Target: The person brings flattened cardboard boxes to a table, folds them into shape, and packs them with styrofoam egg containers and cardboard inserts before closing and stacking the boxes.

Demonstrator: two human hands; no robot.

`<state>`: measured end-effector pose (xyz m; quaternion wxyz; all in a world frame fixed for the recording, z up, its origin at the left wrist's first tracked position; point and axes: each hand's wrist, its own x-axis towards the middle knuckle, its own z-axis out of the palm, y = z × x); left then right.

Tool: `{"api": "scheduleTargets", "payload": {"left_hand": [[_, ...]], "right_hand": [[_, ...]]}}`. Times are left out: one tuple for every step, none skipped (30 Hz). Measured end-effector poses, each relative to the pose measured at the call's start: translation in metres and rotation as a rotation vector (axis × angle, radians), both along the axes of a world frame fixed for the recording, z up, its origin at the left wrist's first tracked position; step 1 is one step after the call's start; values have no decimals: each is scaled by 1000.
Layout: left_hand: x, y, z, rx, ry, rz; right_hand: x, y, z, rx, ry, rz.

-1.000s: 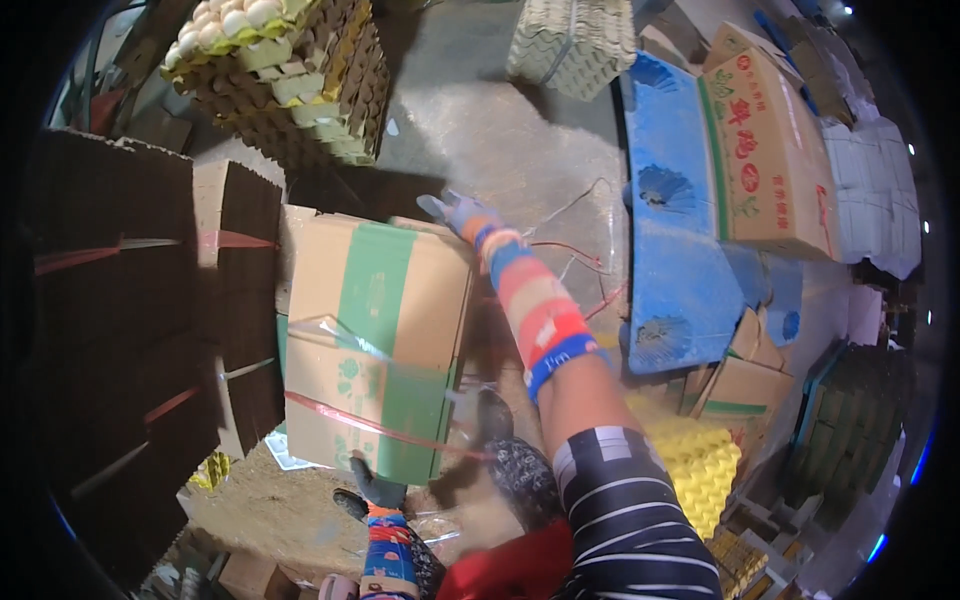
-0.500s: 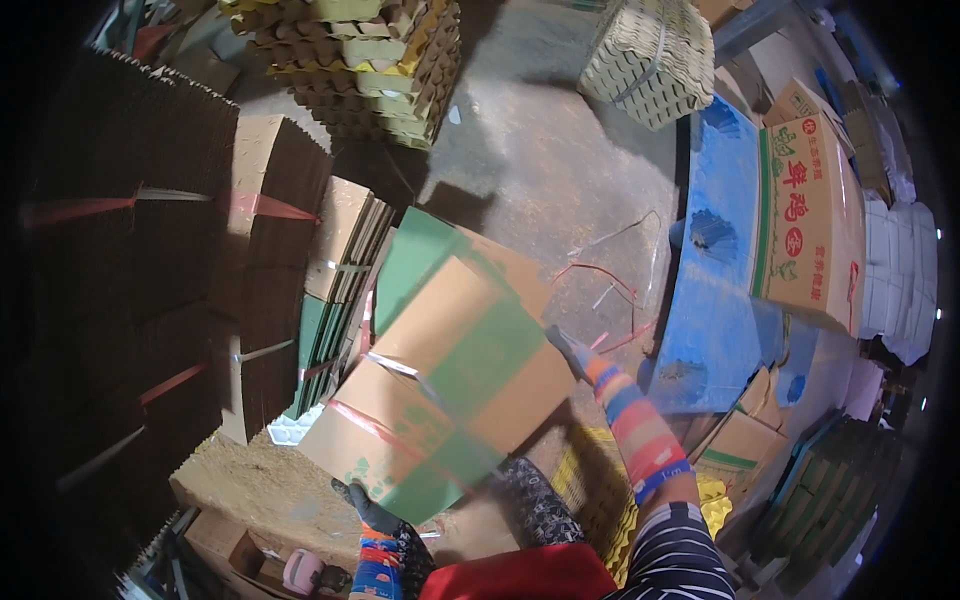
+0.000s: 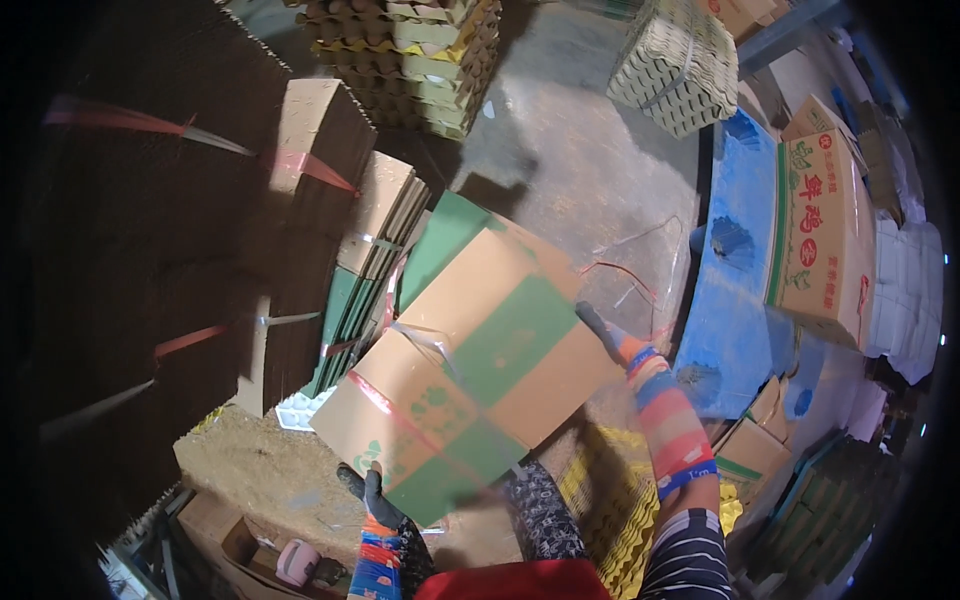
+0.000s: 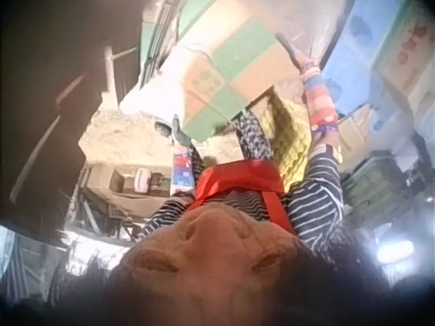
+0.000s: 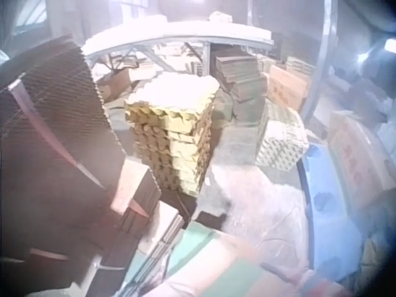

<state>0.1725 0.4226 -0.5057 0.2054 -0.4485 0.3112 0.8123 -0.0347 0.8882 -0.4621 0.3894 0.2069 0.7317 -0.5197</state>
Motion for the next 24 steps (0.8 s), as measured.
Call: {"api": "scheduleTargets", "payload": {"left_hand": [[-5,4,7,-54,2,-49],[-10,7,15,-59,10,-45],[-15,9,22,-53,-44,-59],[-20,9,27,-47,-96,-72],[-20,7,28,-1,-57,-74],[-19,4,33,-11,-38,-69],[-18,2,38,83,-13,-31],[-20,1,42,179,14,5],[-26,7,62,161,-17,24],[-26,5,72,153,11,31],[-21,1,80,229,29,80],[-16,-2,88,308,49,130],[-12,-2,101,148,47,105],[8,-18,98,136,75,130],[37,-38,82,345,39,134],[43,-49,96,391,-20,92],[49,-61,109,435,-82,51],[50,-66,127,468,-114,13],[48,-76,143,475,-132,-19],[54,-92,164,464,-141,-19],[64,-112,187,434,-152,-20],[74,-134,212,403,-163,-22],[88,-157,239,374,-177,-21],[103,-177,265,340,-181,-7]], "right_hand": [[-6,-4,15,18,34,5],[-5,-1,13,13,44,9],[-6,4,13,-27,101,6],[-8,6,14,-69,159,3],[-11,4,13,-174,135,-152],[-19,-1,19,-186,153,-147],[-27,-6,29,-285,137,-72],[-35,-10,40,-383,122,6],[-35,-17,52,-334,129,-16],[-33,-20,67,-311,125,-5],[-24,-19,75,-285,160,3],[-12,-18,83,-256,194,15],[-2,-20,104,-230,151,21],[12,-22,123,-206,110,34],[52,1,115,-90,242,240],[58,-26,163,-177,-93,-82],[63,-55,211,-204,-374,-487],[97,-52,210,-195,-360,-502],[129,-51,208,-179,-351,-515],[153,-56,206,-169,-342,-503],[158,-82,231,-186,-372,-463],[161,-101,243,-195,-367,-424],[151,-124,252,-206,-338,-378],[143,-146,259,-217,-310,-327]]}}
